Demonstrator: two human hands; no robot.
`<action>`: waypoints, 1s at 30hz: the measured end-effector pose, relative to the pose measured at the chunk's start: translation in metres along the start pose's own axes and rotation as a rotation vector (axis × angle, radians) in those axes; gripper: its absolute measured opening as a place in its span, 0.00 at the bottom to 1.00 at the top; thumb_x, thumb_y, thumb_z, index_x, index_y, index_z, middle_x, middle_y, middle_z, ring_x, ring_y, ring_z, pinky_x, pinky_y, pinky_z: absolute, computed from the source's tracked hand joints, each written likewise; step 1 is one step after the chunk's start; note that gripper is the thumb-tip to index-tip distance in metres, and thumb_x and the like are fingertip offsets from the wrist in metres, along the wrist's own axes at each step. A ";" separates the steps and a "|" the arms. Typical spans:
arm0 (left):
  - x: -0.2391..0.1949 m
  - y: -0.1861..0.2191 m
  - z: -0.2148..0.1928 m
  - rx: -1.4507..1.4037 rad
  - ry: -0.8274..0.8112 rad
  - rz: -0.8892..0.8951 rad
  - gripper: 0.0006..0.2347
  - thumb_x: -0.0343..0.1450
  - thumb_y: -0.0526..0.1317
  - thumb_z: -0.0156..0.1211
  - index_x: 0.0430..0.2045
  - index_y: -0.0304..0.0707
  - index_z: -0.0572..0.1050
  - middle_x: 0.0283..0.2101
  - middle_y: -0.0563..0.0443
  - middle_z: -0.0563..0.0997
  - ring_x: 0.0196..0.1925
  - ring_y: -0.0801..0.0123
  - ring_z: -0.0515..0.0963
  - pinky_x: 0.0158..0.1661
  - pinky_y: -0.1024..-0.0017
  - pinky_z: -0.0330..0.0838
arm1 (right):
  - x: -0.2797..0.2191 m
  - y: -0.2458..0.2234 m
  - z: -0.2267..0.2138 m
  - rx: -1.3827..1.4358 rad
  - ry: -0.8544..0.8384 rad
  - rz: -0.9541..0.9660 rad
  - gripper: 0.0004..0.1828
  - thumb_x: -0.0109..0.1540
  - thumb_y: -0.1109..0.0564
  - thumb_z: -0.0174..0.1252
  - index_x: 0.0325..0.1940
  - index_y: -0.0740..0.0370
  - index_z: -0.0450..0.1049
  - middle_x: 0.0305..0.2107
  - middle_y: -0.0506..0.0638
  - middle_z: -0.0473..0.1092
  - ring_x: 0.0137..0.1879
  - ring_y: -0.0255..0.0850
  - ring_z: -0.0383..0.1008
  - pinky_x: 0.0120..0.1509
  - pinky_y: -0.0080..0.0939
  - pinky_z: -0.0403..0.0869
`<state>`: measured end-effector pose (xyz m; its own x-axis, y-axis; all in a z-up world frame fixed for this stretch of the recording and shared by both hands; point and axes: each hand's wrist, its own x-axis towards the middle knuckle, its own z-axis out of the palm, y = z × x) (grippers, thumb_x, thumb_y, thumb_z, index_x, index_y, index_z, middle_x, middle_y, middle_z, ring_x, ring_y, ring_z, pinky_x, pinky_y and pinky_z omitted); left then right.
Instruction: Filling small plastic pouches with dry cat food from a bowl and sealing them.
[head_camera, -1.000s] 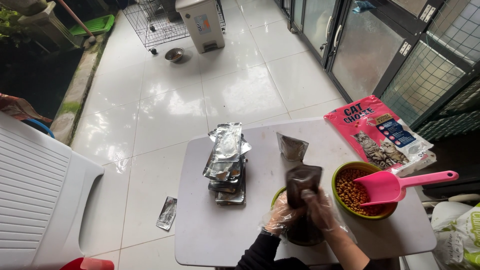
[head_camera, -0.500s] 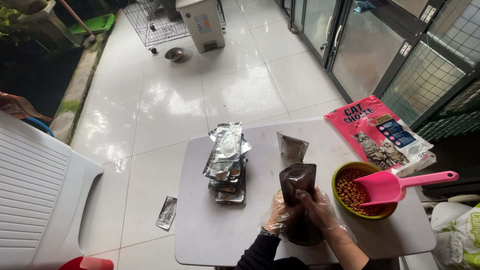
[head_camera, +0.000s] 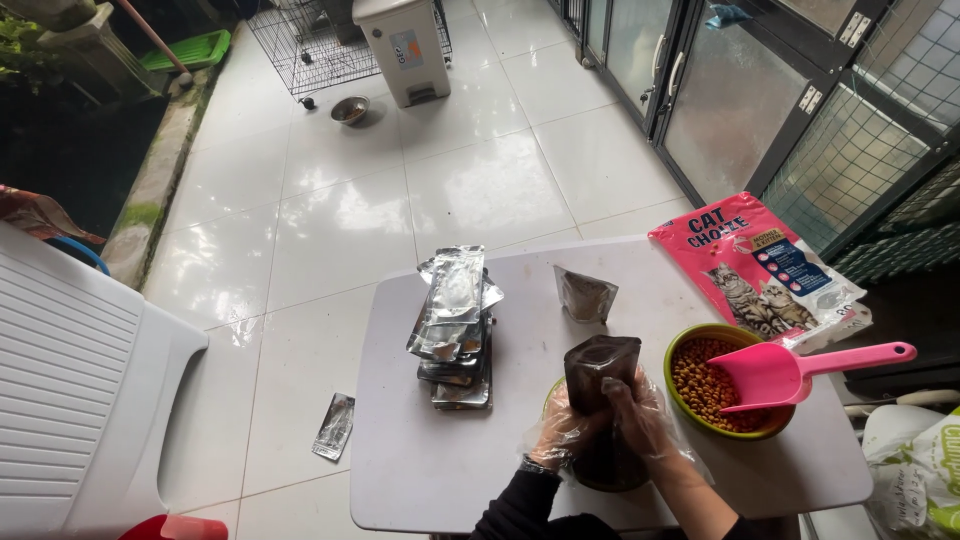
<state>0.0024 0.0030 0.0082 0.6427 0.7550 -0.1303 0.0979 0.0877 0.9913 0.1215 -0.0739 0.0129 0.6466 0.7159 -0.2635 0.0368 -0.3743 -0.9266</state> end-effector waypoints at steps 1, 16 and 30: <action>-0.003 0.006 -0.002 0.003 -0.013 -0.029 0.25 0.58 0.45 0.69 0.51 0.44 0.76 0.50 0.49 0.84 0.51 0.66 0.82 0.49 0.70 0.79 | -0.005 -0.008 -0.002 -0.019 -0.019 -0.164 0.35 0.57 0.33 0.49 0.60 0.54 0.73 0.50 0.53 0.75 0.59 0.46 0.73 0.63 0.49 0.68; -0.006 0.019 0.003 -0.031 -0.052 -0.089 0.26 0.54 0.42 0.72 0.49 0.44 0.78 0.45 0.52 0.85 0.47 0.68 0.82 0.48 0.71 0.79 | 0.016 0.034 -0.003 0.025 0.141 -0.535 0.36 0.65 0.35 0.40 0.64 0.68 0.64 0.56 0.61 0.67 0.65 0.51 0.65 0.72 0.51 0.60; -0.005 0.006 -0.002 0.198 -0.047 -0.011 0.25 0.59 0.53 0.66 0.50 0.47 0.76 0.47 0.50 0.84 0.49 0.63 0.82 0.49 0.66 0.78 | 0.010 0.031 0.002 -0.035 0.012 -0.321 0.46 0.55 0.24 0.43 0.69 0.52 0.65 0.55 0.54 0.74 0.59 0.50 0.75 0.61 0.55 0.71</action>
<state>-0.0017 0.0008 0.0153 0.6754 0.7228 -0.1462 0.2494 -0.0373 0.9677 0.1274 -0.0767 -0.0187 0.6065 0.7939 0.0439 0.2663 -0.1508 -0.9520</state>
